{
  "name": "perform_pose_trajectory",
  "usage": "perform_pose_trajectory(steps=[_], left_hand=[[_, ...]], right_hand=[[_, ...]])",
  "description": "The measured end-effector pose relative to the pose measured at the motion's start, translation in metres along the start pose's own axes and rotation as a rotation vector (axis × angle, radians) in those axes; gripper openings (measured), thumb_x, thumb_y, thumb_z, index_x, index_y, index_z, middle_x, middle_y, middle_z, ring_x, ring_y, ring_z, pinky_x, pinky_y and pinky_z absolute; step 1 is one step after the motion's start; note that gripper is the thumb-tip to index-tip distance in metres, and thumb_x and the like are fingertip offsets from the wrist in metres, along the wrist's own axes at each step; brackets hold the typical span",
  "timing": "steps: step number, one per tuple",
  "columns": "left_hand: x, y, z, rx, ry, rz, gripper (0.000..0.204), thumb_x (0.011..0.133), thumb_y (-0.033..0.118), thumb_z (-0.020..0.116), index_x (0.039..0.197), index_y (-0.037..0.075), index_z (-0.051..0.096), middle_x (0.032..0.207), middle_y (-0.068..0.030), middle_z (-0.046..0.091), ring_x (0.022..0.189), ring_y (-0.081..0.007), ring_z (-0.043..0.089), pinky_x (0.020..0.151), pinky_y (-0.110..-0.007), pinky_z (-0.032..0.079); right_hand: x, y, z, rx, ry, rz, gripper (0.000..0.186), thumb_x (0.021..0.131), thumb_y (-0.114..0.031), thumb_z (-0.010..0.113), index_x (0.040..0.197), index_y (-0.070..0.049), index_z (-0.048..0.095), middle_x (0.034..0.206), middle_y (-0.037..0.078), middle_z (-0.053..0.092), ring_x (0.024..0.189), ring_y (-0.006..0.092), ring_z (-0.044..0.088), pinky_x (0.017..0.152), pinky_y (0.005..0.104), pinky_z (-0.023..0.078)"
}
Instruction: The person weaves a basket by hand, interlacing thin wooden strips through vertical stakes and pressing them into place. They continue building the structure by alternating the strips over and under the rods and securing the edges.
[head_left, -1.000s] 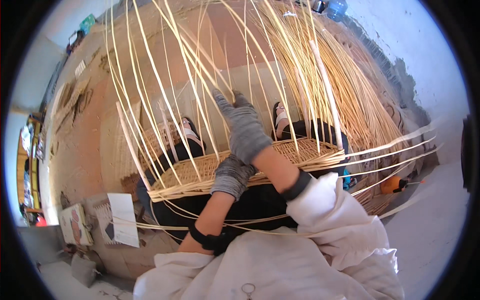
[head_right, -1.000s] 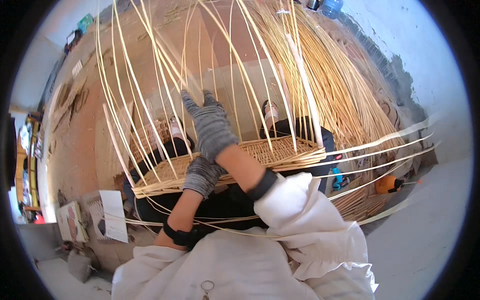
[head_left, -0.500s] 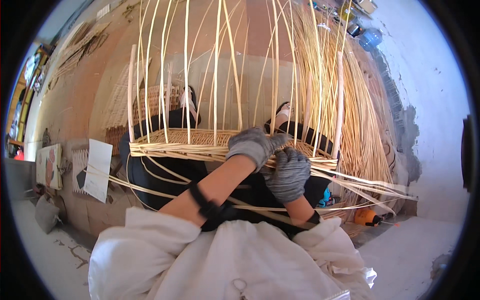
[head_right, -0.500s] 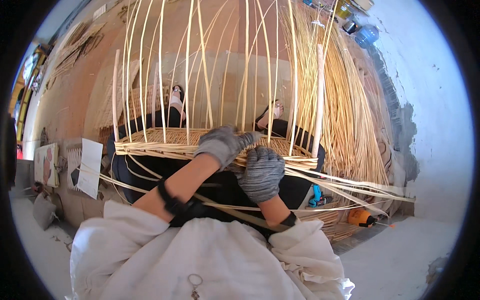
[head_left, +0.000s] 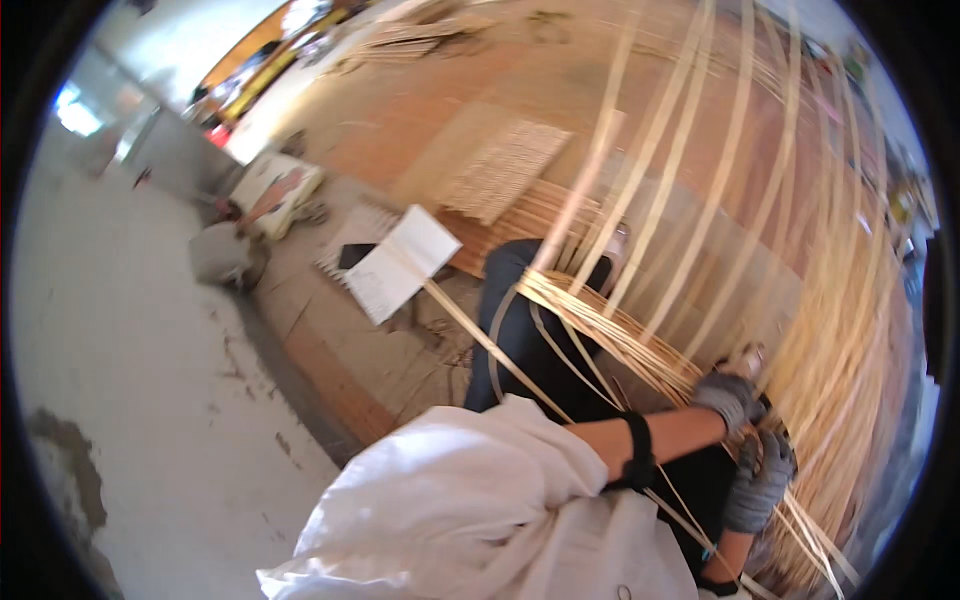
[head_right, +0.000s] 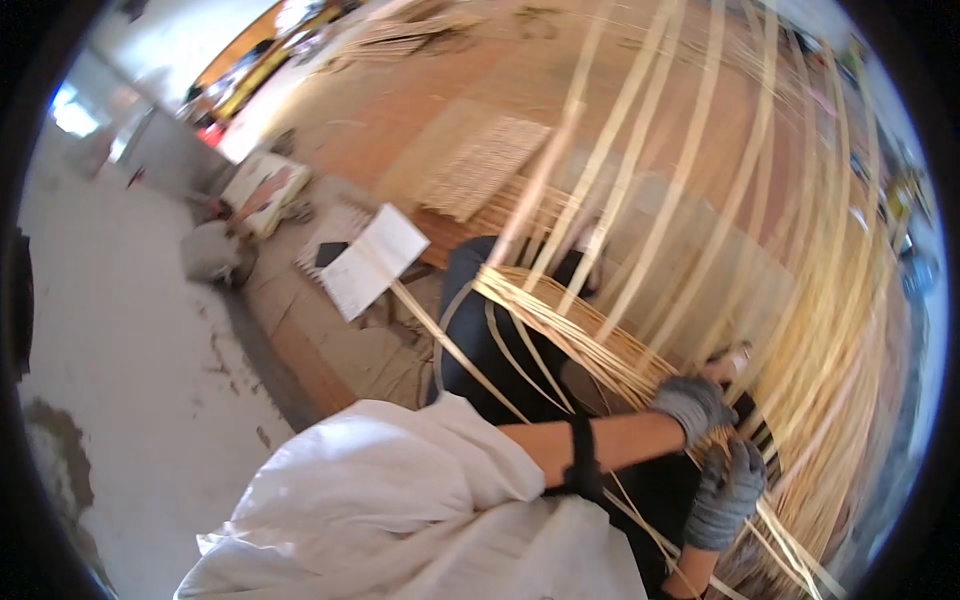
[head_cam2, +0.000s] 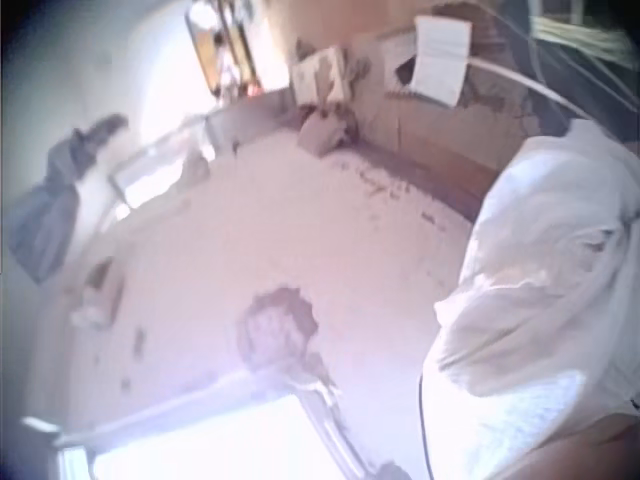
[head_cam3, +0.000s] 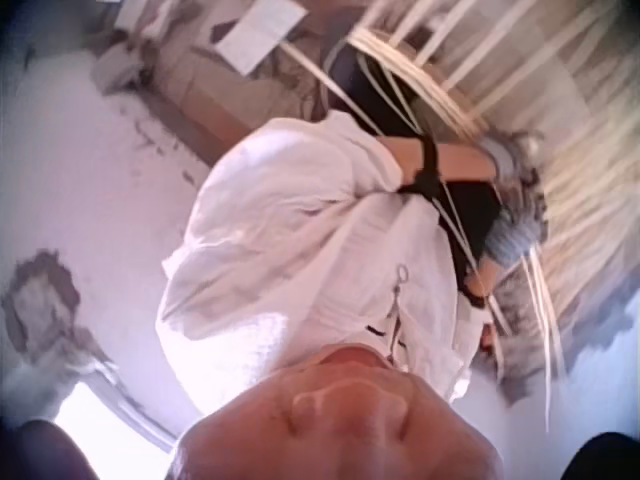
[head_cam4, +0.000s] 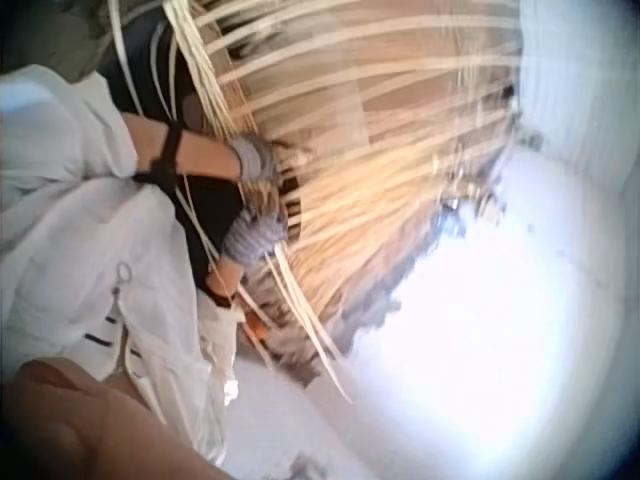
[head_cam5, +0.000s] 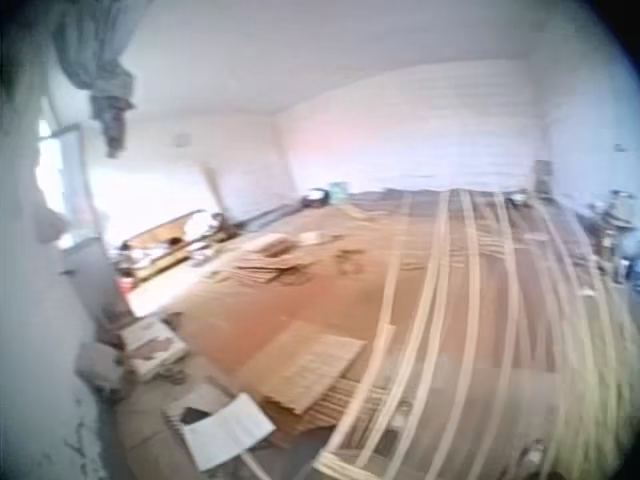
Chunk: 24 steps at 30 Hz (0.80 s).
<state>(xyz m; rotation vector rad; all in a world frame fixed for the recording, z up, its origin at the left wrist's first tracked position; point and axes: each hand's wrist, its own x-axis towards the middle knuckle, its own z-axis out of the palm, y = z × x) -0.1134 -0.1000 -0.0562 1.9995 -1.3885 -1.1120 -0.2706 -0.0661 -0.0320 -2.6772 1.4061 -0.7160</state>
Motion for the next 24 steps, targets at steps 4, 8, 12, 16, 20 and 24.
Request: perform_pose_trajectory(steps=[4, 8, 12, 16, 20, 24], left_hand=[[-0.003, 0.005, 0.0, 0.061, -0.079, -0.014, 0.041, 0.077, 0.035, 0.064, 0.103, 0.005, 0.064, 0.098, -0.0174, 0.066, 0.093, -0.0281, 0.065, 0.078, -0.039, 0.051], [-0.04, 0.009, -0.035, -0.064, -0.022, 0.154, 0.039, 0.08, 0.023, 0.06, 0.113, 0.003, 0.06, 0.097, -0.0177, 0.066, 0.087, -0.0274, 0.065, 0.073, -0.038, 0.051], [-0.115, -0.026, -0.107, -0.197, 0.349, 0.678, 0.025, 0.084, 0.019, 0.056, 0.104, 0.004, 0.055, 0.083, -0.012, 0.061, 0.077, -0.025, 0.061, 0.071, -0.036, 0.047], [-0.182, -0.103, -0.174, -0.146, 0.956, 0.781, 0.029, 0.082, 0.021, 0.061, 0.105, 0.003, 0.059, 0.081, -0.0137, 0.063, 0.078, -0.03, 0.062, 0.075, -0.039, 0.048], [-0.193, -0.194, -0.183, -0.17, 1.222, 0.056, 0.053, 0.074, 0.023, 0.073, 0.116, -0.001, 0.053, 0.11, -0.0202, 0.058, 0.103, -0.0381, 0.055, 0.089, -0.044, 0.044], [-0.163, -0.294, -0.164, 0.133, 1.309, -0.871, 0.085, 0.069, 0.025, 0.077, 0.133, -0.007, 0.032, 0.126, -0.026, 0.046, 0.123, -0.0352, 0.043, 0.104, -0.042, 0.032]], right_hand=[[0.008, -0.002, 0.017, 0.12, -0.142, 0.057, 0.032, 0.082, -0.012, 0.062, 0.111, 0.0, 0.056, 0.103, 0.019, 0.059, 0.096, 0.0351, 0.057, 0.087, 0.0416, 0.045], [0.007, 0.0, 0.016, 0.171, -0.152, 0.027, 0.036, 0.085, -0.02, 0.055, 0.114, 0.002, 0.055, 0.103, 0.021, 0.058, 0.096, 0.0363, 0.055, 0.085, 0.0426, 0.044], [0.015, 0.007, 0.016, 0.025, -0.147, -0.213, 0.022, 0.083, -0.016, 0.053, 0.1, -0.003, 0.059, 0.086, 0.017, 0.058, 0.077, 0.0323, 0.056, 0.068, 0.0395, 0.044], [0.029, 0.007, 0.021, -0.047, -0.139, -0.298, 0.016, 0.078, -0.014, 0.055, 0.09, -0.008, 0.065, 0.073, 0.012, 0.061, 0.065, 0.0303, 0.057, 0.058, 0.0382, 0.046], [0.032, -0.006, 0.017, -0.153, -0.393, -0.238, 0.023, 0.08, -0.021, 0.055, 0.094, -0.007, 0.065, 0.081, 0.015, 0.063, 0.071, 0.0329, 0.058, 0.064, 0.0408, 0.047], [0.028, -0.022, 0.009, -0.186, -0.31, -0.158, 0.029, 0.084, -0.027, 0.052, 0.098, -0.006, 0.067, 0.086, 0.018, 0.063, 0.078, 0.0332, 0.059, 0.069, 0.0415, 0.049]])
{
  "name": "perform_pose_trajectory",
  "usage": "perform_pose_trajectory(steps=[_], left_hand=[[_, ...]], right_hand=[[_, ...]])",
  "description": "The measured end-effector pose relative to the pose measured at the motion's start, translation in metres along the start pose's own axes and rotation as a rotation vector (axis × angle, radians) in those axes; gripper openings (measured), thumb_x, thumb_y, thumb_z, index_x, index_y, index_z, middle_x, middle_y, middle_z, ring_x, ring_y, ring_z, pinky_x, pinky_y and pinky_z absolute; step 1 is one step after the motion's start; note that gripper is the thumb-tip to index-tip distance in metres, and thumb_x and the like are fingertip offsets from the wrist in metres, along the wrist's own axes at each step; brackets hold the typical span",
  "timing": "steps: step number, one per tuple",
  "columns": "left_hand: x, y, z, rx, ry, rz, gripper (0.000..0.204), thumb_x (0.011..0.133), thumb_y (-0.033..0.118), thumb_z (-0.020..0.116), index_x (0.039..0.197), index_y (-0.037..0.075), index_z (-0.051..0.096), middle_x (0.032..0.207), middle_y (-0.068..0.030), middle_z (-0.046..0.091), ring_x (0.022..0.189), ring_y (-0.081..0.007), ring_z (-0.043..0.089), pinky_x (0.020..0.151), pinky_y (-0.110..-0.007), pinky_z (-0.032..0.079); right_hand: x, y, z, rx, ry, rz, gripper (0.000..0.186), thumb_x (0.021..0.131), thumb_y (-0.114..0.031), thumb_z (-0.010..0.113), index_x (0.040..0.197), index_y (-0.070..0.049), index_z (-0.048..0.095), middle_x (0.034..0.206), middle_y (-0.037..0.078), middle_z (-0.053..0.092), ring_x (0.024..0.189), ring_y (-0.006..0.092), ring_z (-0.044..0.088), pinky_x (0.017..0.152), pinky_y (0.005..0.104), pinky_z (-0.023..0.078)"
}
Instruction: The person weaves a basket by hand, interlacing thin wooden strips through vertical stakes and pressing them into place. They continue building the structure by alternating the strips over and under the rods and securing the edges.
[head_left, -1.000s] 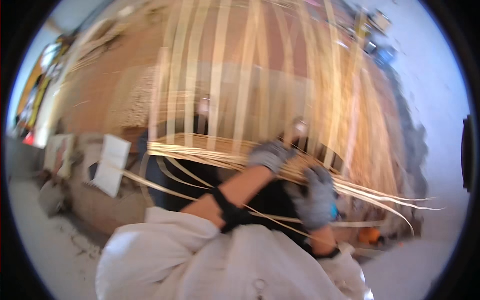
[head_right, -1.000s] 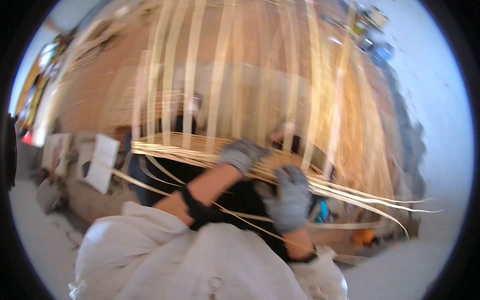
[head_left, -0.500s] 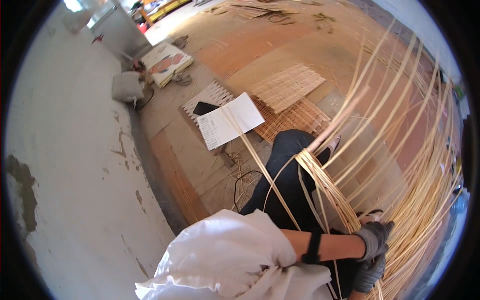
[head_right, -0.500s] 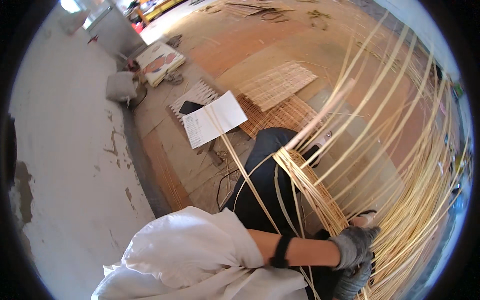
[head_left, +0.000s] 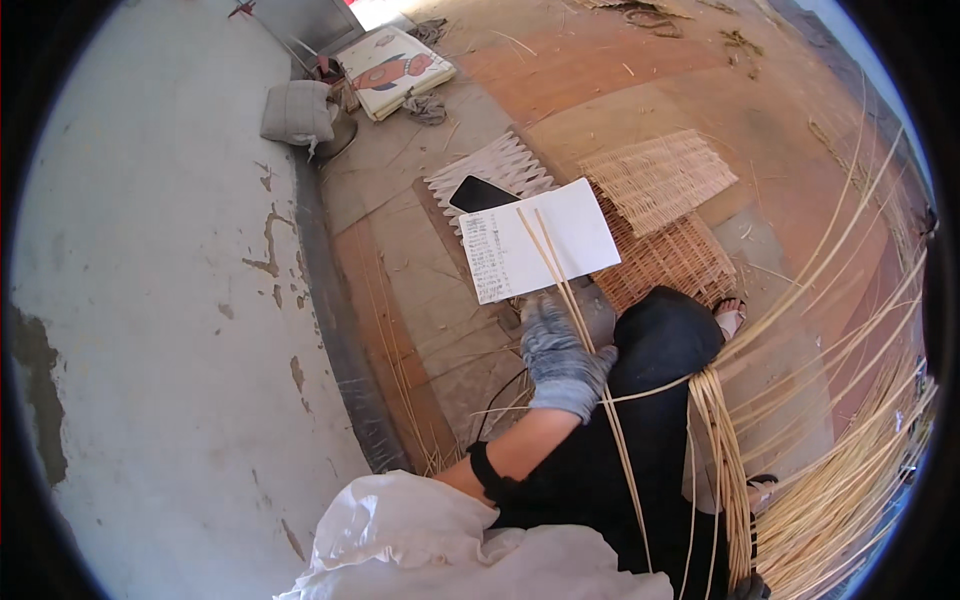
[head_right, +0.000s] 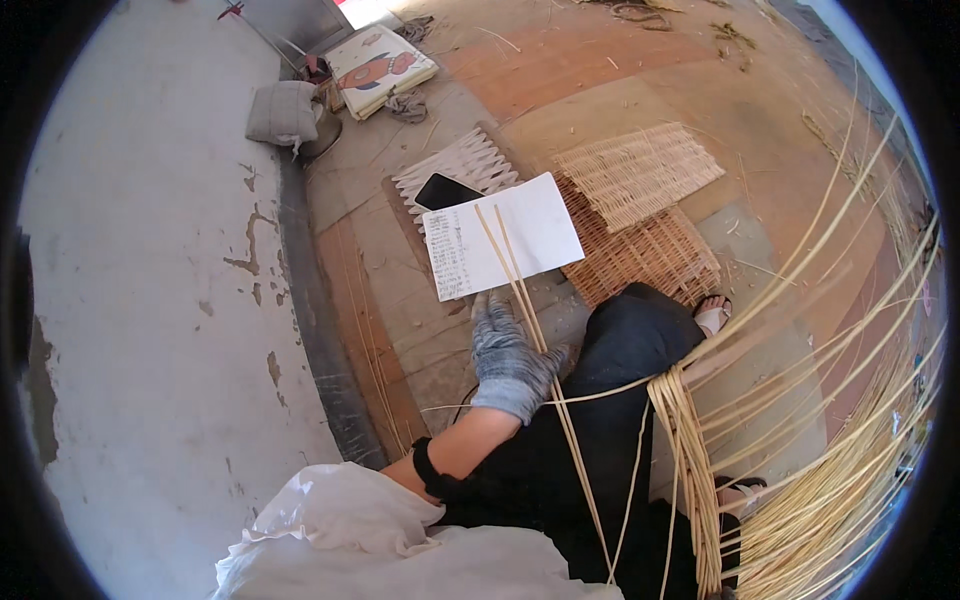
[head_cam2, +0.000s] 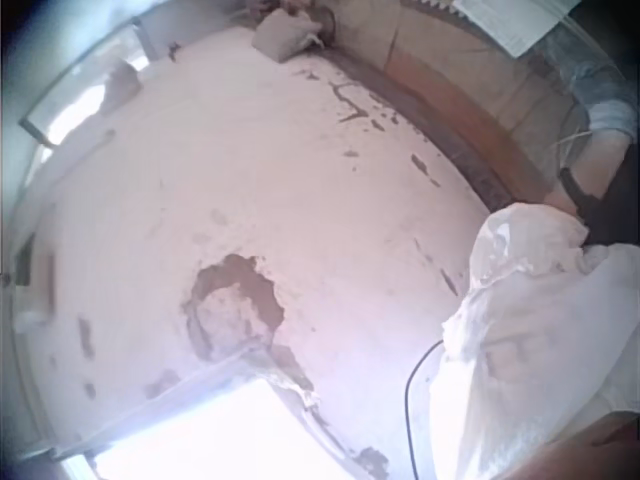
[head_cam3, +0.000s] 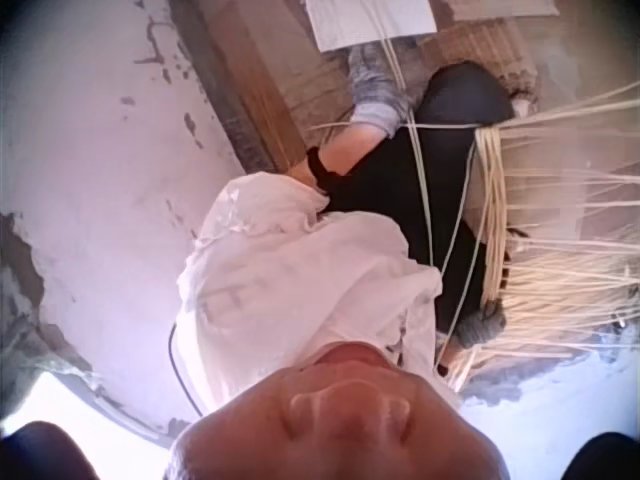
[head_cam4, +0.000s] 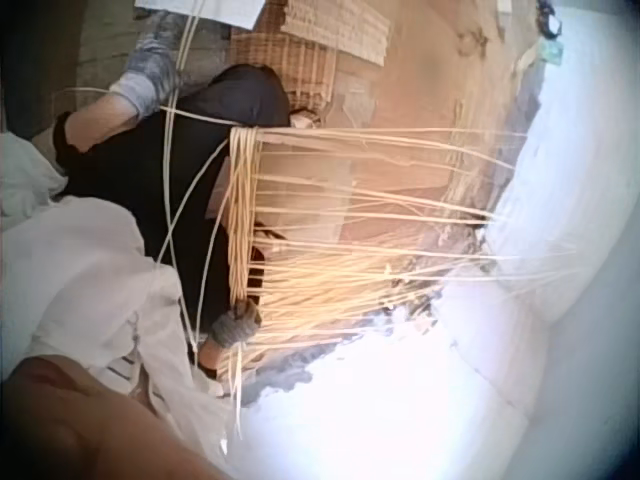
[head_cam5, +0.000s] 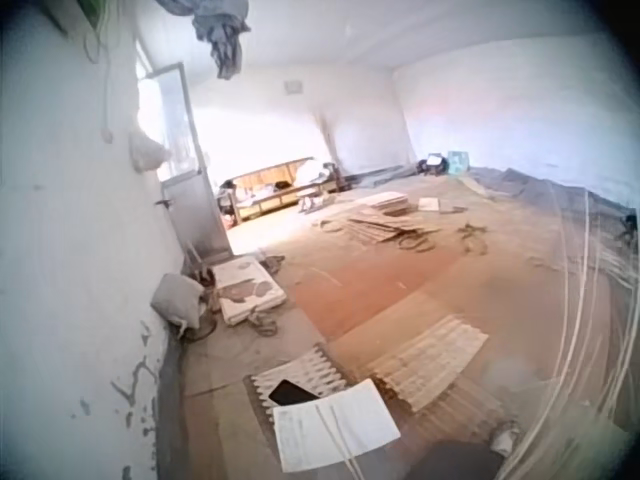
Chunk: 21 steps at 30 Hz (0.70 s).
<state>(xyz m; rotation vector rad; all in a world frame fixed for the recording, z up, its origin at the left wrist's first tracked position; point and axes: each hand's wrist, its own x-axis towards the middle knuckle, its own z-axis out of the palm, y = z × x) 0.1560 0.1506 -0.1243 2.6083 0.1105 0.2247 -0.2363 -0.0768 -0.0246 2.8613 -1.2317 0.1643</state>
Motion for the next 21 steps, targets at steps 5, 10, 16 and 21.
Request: perform_pose_trajectory(steps=[5, 10, 16, 21], left_hand=[[0.02, -0.044, 0.045, -1.009, -0.591, -0.658, 0.05, 0.078, 0.017, 0.071, 0.116, -0.006, 0.047, 0.107, -0.0178, 0.058, 0.099, -0.0223, 0.057, 0.087, -0.033, 0.046], [-0.048, -0.02, -0.002, -1.302, -0.928, -0.545, 0.026, 0.085, 0.016, 0.065, 0.106, 0.002, 0.056, 0.086, -0.0057, 0.062, 0.082, -0.0154, 0.06, 0.076, -0.027, 0.049], [-0.083, -0.054, -0.053, -0.817, -1.02, -0.651, 0.029, 0.077, 0.02, 0.074, 0.095, 0.002, 0.061, 0.088, -0.0061, 0.063, 0.083, -0.0154, 0.06, 0.075, -0.028, 0.049], [-0.042, -0.098, -0.036, -0.238, -0.642, -0.688, 0.078, 0.065, 0.029, 0.082, 0.123, -0.007, 0.043, 0.11, -0.0207, 0.058, 0.103, -0.0266, 0.056, 0.087, -0.036, 0.046]], right_hand=[[-0.001, -0.001, 0.002, -0.039, 0.037, -0.007, 0.031, 0.085, -0.027, 0.05, 0.1, -0.007, 0.068, 0.086, 0.018, 0.063, 0.08, 0.0331, 0.06, 0.071, 0.0418, 0.05], [-0.005, 0.02, 0.011, -0.086, 0.078, -0.064, 0.034, 0.079, -0.027, 0.047, 0.098, -0.007, 0.067, 0.081, 0.017, 0.062, 0.078, 0.034, 0.059, 0.068, 0.0423, 0.049], [-0.007, 0.028, 0.013, -0.085, 0.104, -0.136, 0.034, 0.079, -0.026, 0.046, 0.097, -0.006, 0.066, 0.08, 0.019, 0.063, 0.074, 0.0351, 0.059, 0.065, 0.043, 0.049], [-0.003, 0.017, 0.012, -0.119, 0.145, -0.099, 0.03, 0.082, -0.023, 0.046, 0.093, -0.005, 0.067, 0.08, 0.019, 0.063, 0.072, 0.0352, 0.059, 0.065, 0.0433, 0.049]])
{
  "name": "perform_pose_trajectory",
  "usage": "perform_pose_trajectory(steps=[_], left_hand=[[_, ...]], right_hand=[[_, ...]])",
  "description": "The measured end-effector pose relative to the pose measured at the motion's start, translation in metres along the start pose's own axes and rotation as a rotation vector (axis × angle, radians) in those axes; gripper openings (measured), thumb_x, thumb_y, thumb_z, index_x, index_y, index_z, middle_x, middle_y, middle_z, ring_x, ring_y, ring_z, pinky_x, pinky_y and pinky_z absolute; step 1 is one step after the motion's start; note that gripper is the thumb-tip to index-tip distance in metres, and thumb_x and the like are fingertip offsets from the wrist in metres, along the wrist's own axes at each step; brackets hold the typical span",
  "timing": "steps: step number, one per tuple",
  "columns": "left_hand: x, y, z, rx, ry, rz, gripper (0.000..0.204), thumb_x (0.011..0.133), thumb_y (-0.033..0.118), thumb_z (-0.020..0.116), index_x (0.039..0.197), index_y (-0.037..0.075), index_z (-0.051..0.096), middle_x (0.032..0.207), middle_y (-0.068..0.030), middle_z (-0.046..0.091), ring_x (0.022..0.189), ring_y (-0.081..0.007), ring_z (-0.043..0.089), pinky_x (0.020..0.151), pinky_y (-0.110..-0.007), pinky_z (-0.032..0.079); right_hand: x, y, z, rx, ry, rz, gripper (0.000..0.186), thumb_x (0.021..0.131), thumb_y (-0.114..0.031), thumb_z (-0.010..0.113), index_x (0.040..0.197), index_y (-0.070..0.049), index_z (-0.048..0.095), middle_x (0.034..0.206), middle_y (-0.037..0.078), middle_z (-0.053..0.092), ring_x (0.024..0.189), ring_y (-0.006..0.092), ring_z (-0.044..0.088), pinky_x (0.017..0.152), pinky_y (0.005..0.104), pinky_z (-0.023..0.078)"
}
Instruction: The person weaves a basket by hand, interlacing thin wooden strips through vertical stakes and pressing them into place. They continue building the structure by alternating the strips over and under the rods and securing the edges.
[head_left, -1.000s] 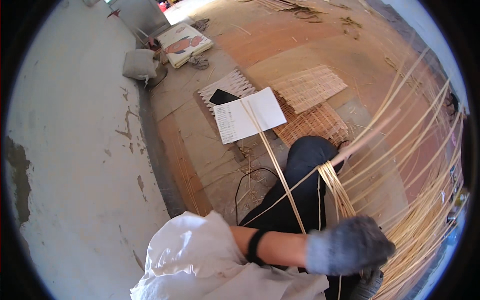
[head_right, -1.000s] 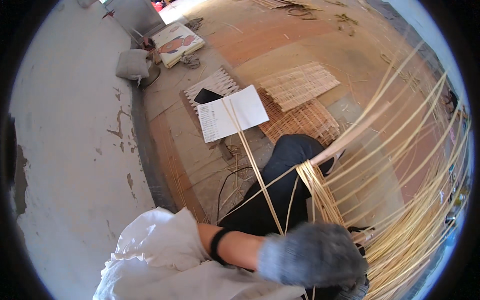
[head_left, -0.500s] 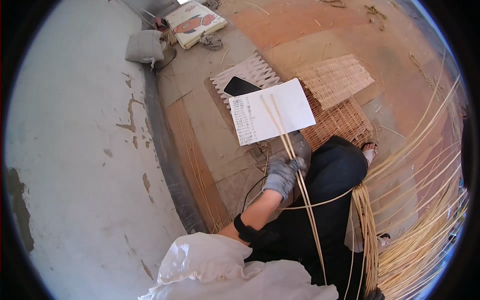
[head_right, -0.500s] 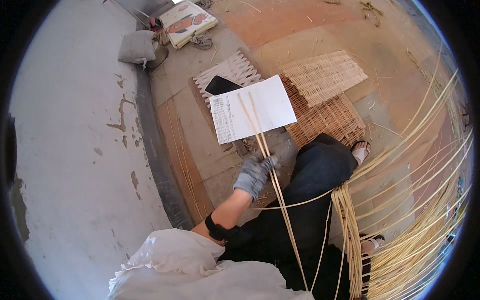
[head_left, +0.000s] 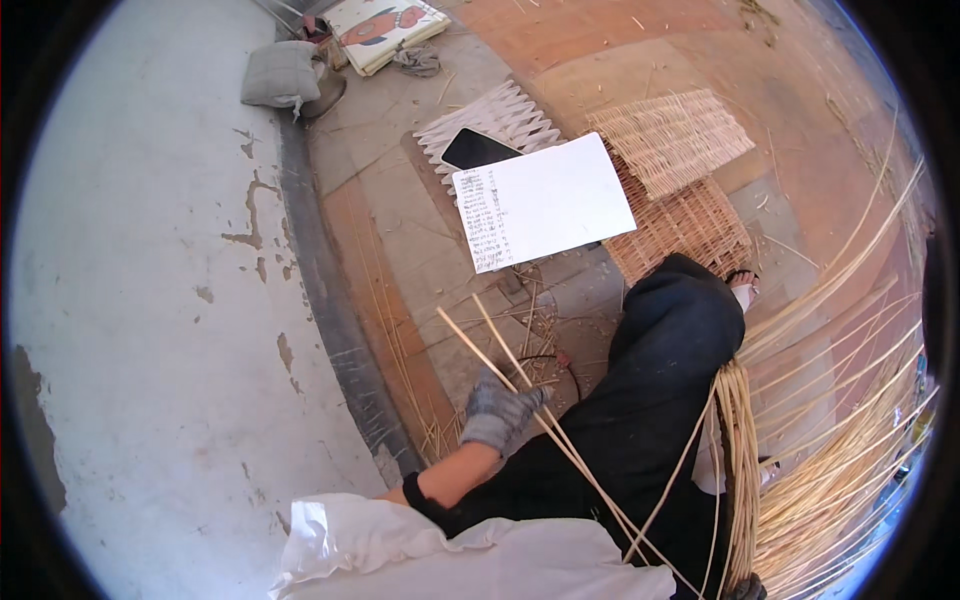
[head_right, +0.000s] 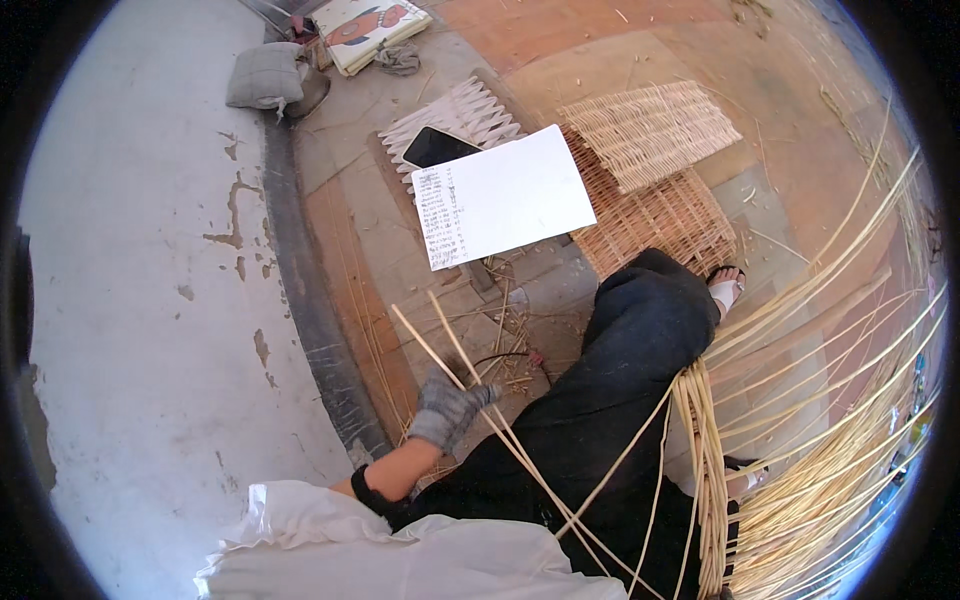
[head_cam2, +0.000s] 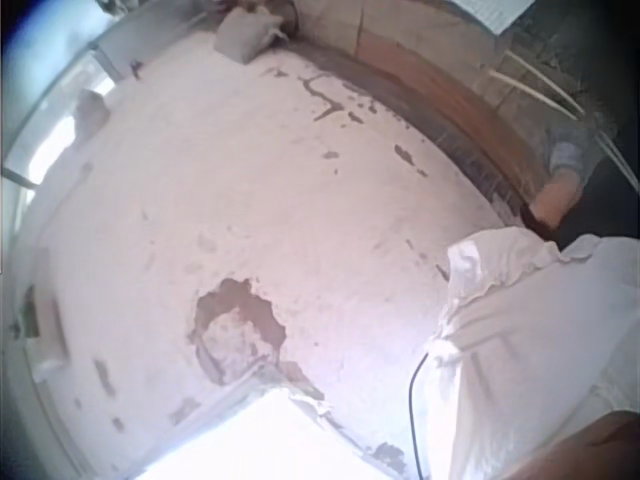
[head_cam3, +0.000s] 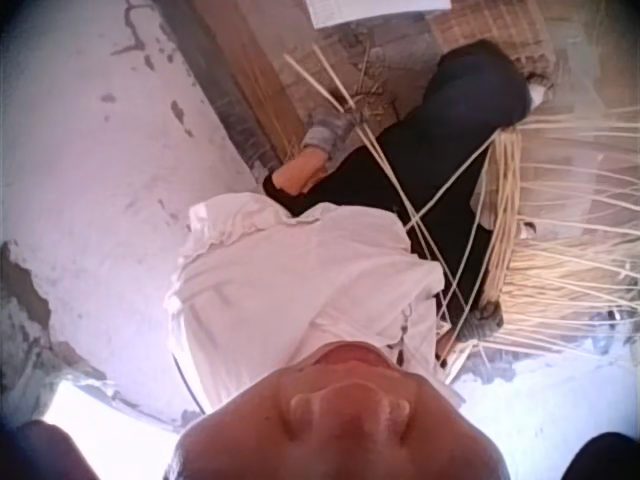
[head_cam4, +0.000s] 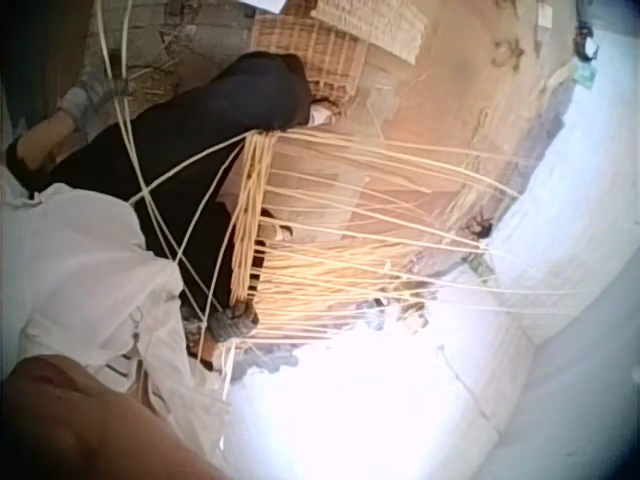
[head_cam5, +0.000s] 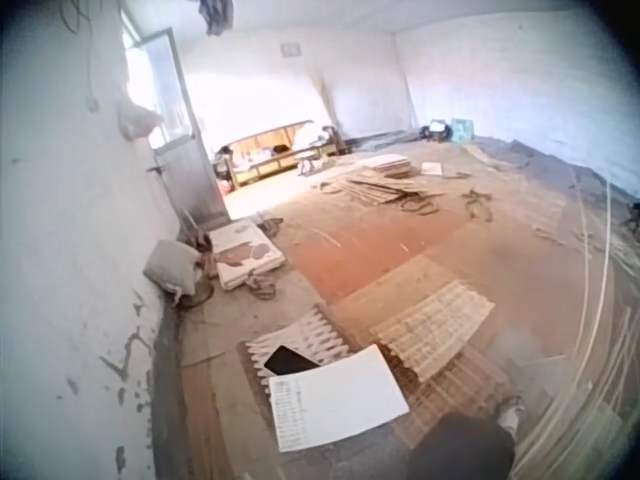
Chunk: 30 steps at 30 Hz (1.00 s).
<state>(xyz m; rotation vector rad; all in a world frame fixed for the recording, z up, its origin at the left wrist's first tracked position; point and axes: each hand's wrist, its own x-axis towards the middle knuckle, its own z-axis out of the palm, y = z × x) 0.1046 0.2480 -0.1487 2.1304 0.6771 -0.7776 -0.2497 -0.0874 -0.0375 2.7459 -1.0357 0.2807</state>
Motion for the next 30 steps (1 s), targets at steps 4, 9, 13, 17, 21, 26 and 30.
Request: perform_pose_trajectory(steps=[4, 9, 13, 17, 21, 26, 30], left_hand=[[0.023, 0.014, 0.001, 0.576, 0.545, 0.222, 0.089, 0.068, 0.041, 0.075, 0.137, 0.003, 0.033, 0.135, -0.024, 0.039, 0.124, -0.0354, 0.04, 0.103, -0.036, 0.034], [0.051, 0.036, -0.019, 0.677, 0.16, 0.396, 0.082, 0.079, 0.038, 0.063, 0.143, 0.009, 0.022, 0.126, -0.0225, 0.05, 0.114, -0.0336, 0.051, 0.097, -0.041, 0.039], [0.071, 0.051, -0.032, 0.694, 0.034, 0.246, 0.079, 0.084, 0.037, 0.059, 0.147, 0.022, 0.012, 0.103, -0.0204, 0.063, 0.094, -0.0321, 0.062, 0.085, -0.044, 0.046], [0.075, 0.062, -0.036, 0.784, -0.004, 0.23, 0.078, 0.087, 0.039, 0.057, 0.147, 0.024, 0.01, 0.101, -0.0194, 0.065, 0.092, -0.0317, 0.064, 0.083, -0.042, 0.048], [0.068, 0.07, -0.036, 0.796, -0.003, 0.209, 0.079, 0.087, 0.038, 0.057, 0.147, 0.021, 0.009, 0.102, -0.0187, 0.065, 0.091, -0.0317, 0.064, 0.082, -0.042, 0.048], [0.036, 0.086, -0.043, 0.653, 0.015, 0.344, 0.069, 0.087, 0.037, 0.057, 0.144, 0.015, 0.025, 0.101, -0.0172, 0.065, 0.091, -0.0296, 0.064, 0.081, -0.041, 0.049], [-0.023, 0.124, -0.049, 0.449, 0.18, 0.971, 0.049, 0.086, 0.034, 0.059, 0.126, 0.009, 0.05, 0.093, -0.0162, 0.065, 0.084, -0.0298, 0.063, 0.075, -0.039, 0.05]], right_hand=[[0.0, 0.0, 0.001, -0.017, -0.002, -0.028, 0.03, 0.083, -0.025, 0.047, 0.092, -0.005, 0.067, 0.079, 0.018, 0.063, 0.072, 0.0345, 0.058, 0.064, 0.0435, 0.049], [-0.005, 0.009, 0.003, 0.022, 0.029, -0.073, 0.032, 0.082, -0.026, 0.046, 0.094, -0.005, 0.066, 0.077, 0.016, 0.062, 0.07, 0.0331, 0.058, 0.064, 0.043, 0.049], [-0.006, 0.012, 0.005, 0.016, 0.004, -0.056, 0.033, 0.08, -0.027, 0.047, 0.095, -0.004, 0.066, 0.076, 0.015, 0.062, 0.07, 0.0321, 0.058, 0.064, 0.0422, 0.049], [-0.005, 0.012, 0.005, 0.026, -0.035, -0.008, 0.033, 0.077, -0.027, 0.048, 0.095, -0.005, 0.065, 0.076, 0.015, 0.062, 0.069, 0.0313, 0.058, 0.065, 0.0416, 0.049], [-0.007, 0.015, 0.005, 0.027, -0.01, -0.038, 0.033, 0.078, -0.029, 0.048, 0.095, -0.006, 0.066, 0.077, 0.015, 0.062, 0.069, 0.0313, 0.058, 0.064, 0.0417, 0.049], [-0.009, 0.022, 0.015, 0.026, 0.045, -0.088, 0.033, 0.078, -0.03, 0.049, 0.095, -0.007, 0.066, 0.077, 0.015, 0.063, 0.068, 0.0312, 0.058, 0.063, 0.042, 0.049], [-0.006, 0.022, 0.025, -0.009, -0.04, -0.06, 0.039, 0.082, -0.038, 0.052, 0.101, -0.007, 0.064, 0.083, 0.018, 0.062, 0.073, 0.0333, 0.058, 0.065, 0.0427, 0.048]])
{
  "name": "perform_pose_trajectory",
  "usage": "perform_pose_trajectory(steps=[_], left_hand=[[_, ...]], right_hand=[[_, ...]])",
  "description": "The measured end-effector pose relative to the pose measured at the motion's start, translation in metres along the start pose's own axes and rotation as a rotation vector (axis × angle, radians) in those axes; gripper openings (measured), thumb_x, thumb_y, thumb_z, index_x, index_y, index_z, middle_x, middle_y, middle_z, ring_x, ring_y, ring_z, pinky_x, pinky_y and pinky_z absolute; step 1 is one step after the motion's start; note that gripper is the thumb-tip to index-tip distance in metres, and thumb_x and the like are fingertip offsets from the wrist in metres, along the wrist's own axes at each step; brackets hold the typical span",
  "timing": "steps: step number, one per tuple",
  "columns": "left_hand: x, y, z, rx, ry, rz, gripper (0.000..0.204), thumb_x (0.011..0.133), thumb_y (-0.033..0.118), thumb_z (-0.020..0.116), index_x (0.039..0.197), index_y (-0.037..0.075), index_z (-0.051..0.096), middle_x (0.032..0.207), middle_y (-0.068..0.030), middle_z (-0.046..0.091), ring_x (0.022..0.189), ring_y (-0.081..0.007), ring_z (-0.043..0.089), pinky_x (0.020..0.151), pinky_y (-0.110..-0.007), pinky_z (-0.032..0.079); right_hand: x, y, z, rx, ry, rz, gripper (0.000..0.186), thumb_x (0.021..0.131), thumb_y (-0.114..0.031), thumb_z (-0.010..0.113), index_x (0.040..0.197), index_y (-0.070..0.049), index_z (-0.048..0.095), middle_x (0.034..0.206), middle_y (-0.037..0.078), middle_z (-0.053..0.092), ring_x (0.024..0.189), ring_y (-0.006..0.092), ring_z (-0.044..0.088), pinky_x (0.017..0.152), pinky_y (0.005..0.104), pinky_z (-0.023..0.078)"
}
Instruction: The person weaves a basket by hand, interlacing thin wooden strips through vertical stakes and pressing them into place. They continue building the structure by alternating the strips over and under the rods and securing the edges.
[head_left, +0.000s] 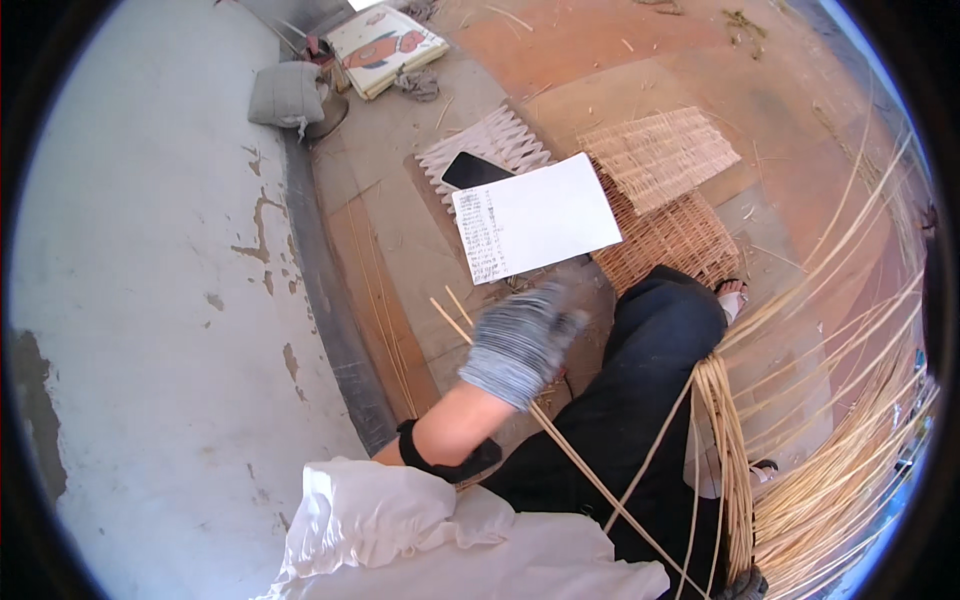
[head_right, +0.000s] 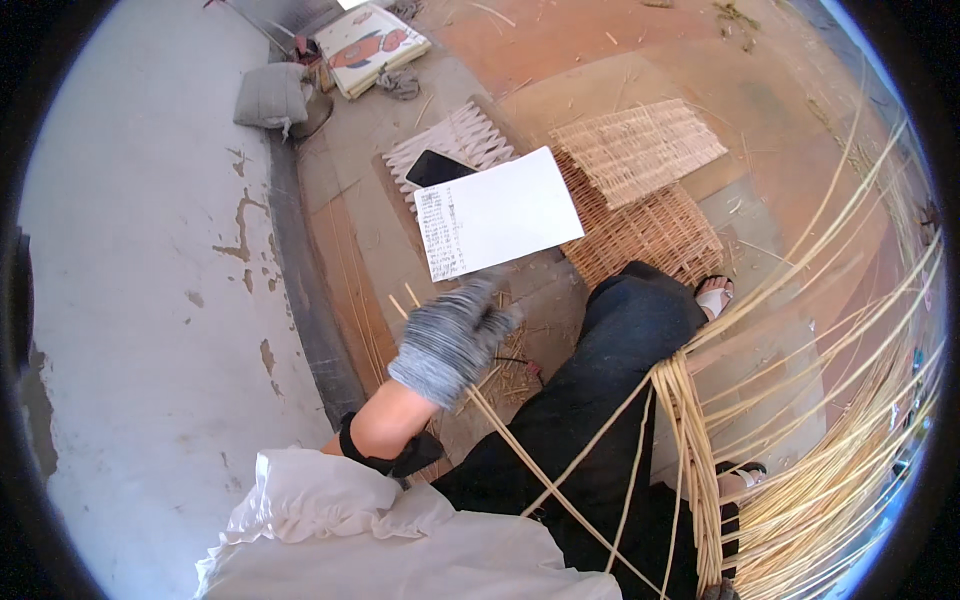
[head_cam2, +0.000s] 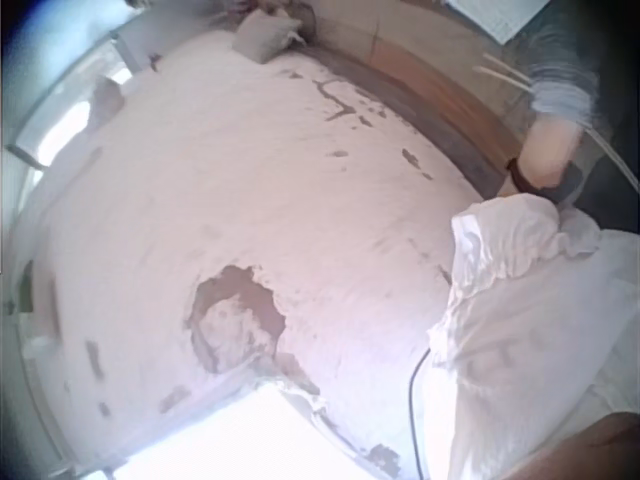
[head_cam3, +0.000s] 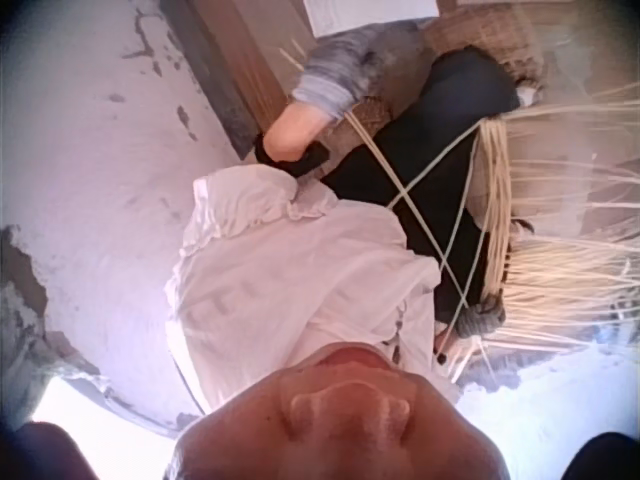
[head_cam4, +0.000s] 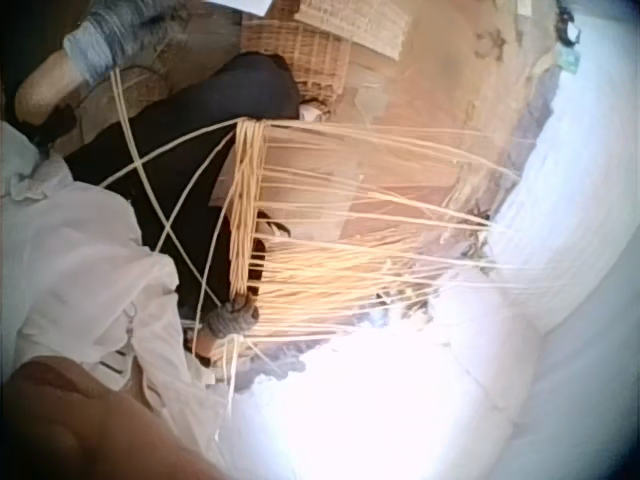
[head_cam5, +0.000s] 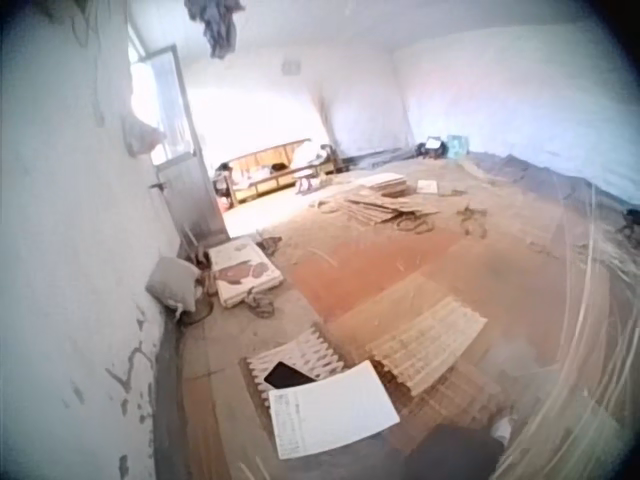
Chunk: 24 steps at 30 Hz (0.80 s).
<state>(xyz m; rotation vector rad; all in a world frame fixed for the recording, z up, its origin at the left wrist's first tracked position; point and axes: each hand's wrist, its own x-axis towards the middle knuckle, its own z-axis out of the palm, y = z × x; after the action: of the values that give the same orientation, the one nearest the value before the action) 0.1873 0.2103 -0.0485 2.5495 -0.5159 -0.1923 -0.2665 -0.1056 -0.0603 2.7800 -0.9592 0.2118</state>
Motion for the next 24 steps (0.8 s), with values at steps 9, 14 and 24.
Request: perform_pose_trajectory(steps=[9, 14, 24], left_hand=[[-0.078, 0.224, 0.081, -0.384, -0.494, 1.134, 0.049, 0.078, 0.035, 0.066, 0.118, 0.008, 0.056, 0.097, -0.0114, 0.063, 0.087, -0.031, 0.059, 0.078, -0.042, 0.047], [-0.126, 0.267, 0.152, -0.293, -0.593, 1.31, 0.062, 0.075, 0.032, 0.069, 0.127, 0.007, 0.047, 0.113, -0.0121, 0.059, 0.107, -0.0276, 0.054, 0.098, -0.042, 0.037], [-0.145, 0.301, 0.182, 0.202, -0.799, 1.157, 0.093, 0.069, 0.04, 0.073, 0.142, 0.009, 0.026, 0.107, -0.0156, 0.062, 0.101, -0.0305, 0.058, 0.094, -0.044, 0.038]], right_hand=[[-0.005, -0.038, -0.057, 0.241, 0.057, 0.314, 0.029, 0.077, -0.014, 0.066, 0.103, -0.004, 0.06, 0.097, 0.018, 0.06, 0.093, 0.0354, 0.055, 0.083, 0.0428, 0.044], [-0.045, -0.032, -0.091, 0.875, 0.19, 0.811, 0.033, 0.084, -0.034, 0.061, 0.08, -0.002, 0.066, 0.072, 0.012, 0.065, 0.06, 0.0246, 0.062, 0.056, 0.0316, 0.051], [-0.038, -0.015, -0.039, 1.963, 0.121, 1.528, 0.052, 0.089, -0.047, 0.05, 0.088, 0.004, 0.061, 0.071, 0.019, 0.065, 0.056, 0.0284, 0.064, 0.043, 0.0345, 0.052]])
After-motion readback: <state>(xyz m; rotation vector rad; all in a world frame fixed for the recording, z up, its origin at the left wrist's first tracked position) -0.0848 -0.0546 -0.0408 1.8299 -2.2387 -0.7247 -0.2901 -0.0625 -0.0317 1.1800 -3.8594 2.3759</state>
